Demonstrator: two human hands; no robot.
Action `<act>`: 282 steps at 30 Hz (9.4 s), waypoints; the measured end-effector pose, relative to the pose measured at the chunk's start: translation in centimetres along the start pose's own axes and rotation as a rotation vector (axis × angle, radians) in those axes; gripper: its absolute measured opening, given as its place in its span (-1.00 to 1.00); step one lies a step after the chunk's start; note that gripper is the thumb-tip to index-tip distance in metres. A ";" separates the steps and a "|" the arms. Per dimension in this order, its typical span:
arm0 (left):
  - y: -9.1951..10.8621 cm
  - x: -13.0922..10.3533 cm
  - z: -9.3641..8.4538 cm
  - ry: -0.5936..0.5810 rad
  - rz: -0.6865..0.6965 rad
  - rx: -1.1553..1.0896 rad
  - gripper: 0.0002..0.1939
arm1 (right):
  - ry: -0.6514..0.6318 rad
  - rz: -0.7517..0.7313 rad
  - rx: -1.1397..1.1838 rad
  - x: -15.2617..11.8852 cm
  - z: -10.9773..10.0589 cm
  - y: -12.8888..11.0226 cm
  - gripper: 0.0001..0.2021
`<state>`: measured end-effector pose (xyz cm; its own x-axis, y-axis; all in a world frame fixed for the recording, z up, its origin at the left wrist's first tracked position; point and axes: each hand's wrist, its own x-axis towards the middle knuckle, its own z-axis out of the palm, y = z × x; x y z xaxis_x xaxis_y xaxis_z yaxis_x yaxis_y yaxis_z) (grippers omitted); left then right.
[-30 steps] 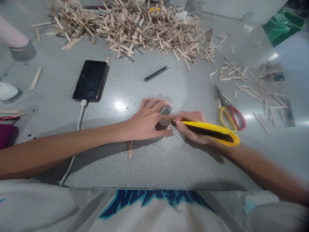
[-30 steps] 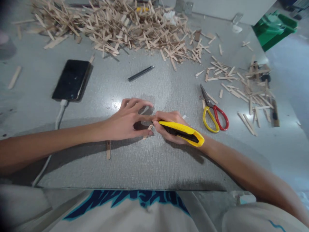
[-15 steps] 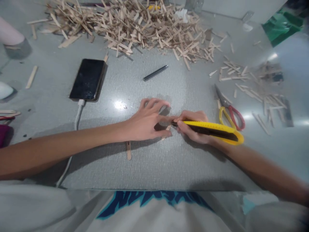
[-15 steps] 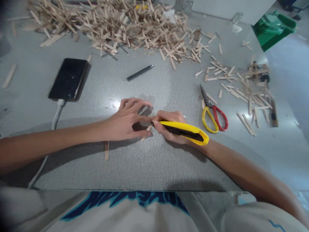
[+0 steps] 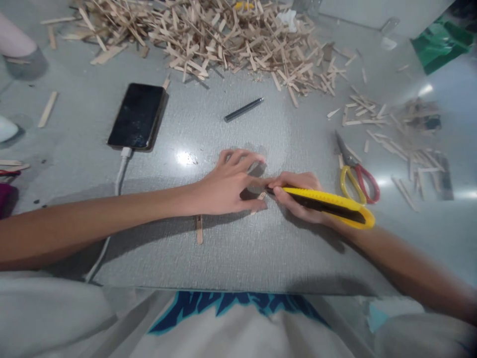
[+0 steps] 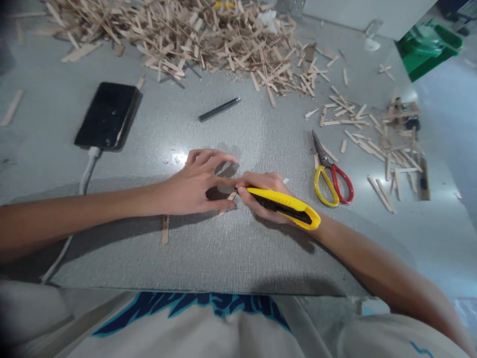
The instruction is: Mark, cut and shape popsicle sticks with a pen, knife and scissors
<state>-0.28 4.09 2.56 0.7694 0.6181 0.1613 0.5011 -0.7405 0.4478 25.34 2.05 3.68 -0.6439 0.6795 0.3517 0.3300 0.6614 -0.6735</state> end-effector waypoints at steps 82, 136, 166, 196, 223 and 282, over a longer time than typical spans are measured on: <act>0.3 -1.0 1.3 0.024 0.076 0.158 -0.46 | 0.023 0.074 -0.014 -0.7 0.3 -0.1 -0.84; 0.1 -0.2 0.5 -0.002 0.012 0.121 -0.34 | 0.056 0.438 0.252 -0.8 0.4 -1.3 -0.67; 0.8 -0.5 -0.7 0.012 -0.104 0.197 -0.77 | -0.237 -0.007 -0.975 0.0 -4.6 -0.4 -0.58; 1.3 -1.1 0.6 0.106 -0.242 -1.057 -0.77 | 0.037 0.621 0.016 -5.2 -4.3 -3.5 -0.69; 1.9 -1.2 0.4 0.059 -0.226 -0.923 -0.77 | 0.074 0.451 -0.261 -6.1 -2.4 -4.8 -0.70; 1.4 -1.1 0.1 -0.021 -0.223 -1.046 -0.69 | 0.070 0.449 -0.166 -5.5 -3.7 -2.9 -0.71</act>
<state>-0.41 2.34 2.90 0.7141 0.6995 -0.0282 0.0505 -0.0113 0.9987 30.47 -2.39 6.10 -0.3663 0.9255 0.0965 0.6740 0.3354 -0.6582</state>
